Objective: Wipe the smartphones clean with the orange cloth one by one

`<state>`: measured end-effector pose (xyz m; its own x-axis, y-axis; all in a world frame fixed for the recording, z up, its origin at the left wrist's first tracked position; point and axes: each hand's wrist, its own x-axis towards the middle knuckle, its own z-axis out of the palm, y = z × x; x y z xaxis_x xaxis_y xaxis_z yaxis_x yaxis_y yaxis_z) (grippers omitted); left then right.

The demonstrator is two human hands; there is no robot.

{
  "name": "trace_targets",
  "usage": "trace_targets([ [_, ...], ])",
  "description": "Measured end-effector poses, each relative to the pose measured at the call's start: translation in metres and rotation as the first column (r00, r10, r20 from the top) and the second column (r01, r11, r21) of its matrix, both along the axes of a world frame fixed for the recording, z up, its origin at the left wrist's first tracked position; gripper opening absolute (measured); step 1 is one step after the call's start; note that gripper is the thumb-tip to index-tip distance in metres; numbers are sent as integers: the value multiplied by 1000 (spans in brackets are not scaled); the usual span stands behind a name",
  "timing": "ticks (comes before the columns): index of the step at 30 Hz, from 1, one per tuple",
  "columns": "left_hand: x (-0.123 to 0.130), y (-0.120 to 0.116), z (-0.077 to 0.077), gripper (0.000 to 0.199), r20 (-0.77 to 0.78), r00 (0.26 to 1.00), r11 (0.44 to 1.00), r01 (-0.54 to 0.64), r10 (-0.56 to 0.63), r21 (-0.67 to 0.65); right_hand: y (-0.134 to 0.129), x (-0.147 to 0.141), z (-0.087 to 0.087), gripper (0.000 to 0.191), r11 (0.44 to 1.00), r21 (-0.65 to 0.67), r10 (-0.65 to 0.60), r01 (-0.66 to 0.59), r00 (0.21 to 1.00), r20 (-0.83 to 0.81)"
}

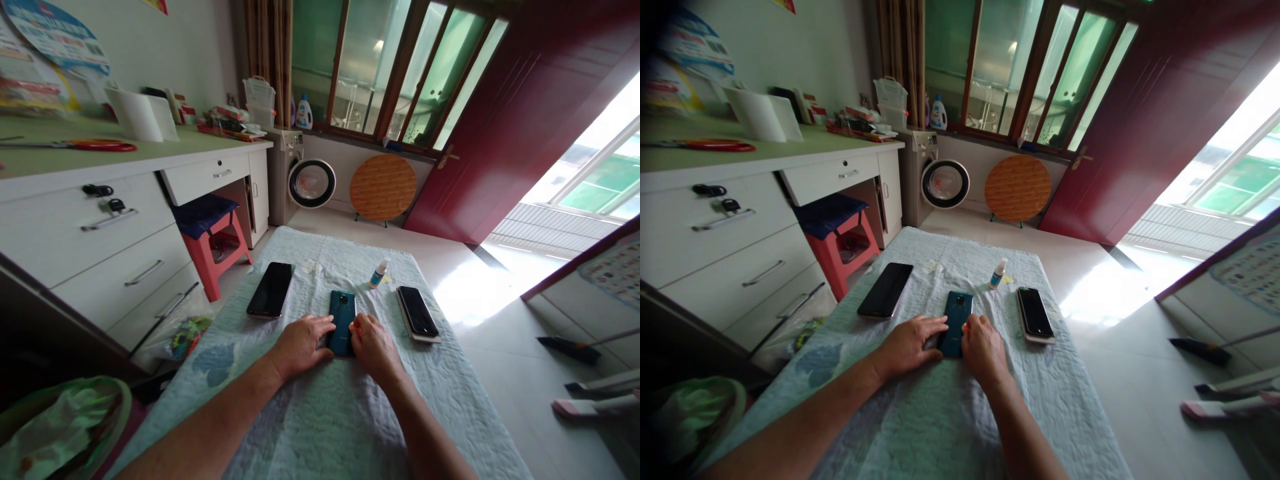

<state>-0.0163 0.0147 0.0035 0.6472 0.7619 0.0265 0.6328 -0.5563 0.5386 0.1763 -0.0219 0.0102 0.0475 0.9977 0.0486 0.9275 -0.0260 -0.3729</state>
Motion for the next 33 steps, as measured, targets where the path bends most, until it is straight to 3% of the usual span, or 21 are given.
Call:
trace_targets([
  [8, 0, 1, -5, 51, 13, 1000, 1000, 10, -10, -8, -14, -6, 16, 3, 987, -132, 98, -87, 992, 76],
  [14, 0, 0, -1, 50, 3, 1000, 1000, 6, -6, -5, -16, -6, 18, 4, 955, -152, 254, -255, 967, -26],
  [22, 0, 1, -5, 52, 24, 1000, 1000, 7, -7, -2, -5, 8, 4, 5, 985, -55, 162, -163, 986, -27],
  [28, 0, -1, 1, 52, 13, 1000, 1000, -4, 4, -5, 0, 11, -1, 7, 997, 27, 77, -76, 996, -37],
  [33, 0, -1, 3, 52, 10, 1000, 1000, 2, -2, -21, -1, 0, 0, 14, 990, 83, 117, -114, 992, -35],
])
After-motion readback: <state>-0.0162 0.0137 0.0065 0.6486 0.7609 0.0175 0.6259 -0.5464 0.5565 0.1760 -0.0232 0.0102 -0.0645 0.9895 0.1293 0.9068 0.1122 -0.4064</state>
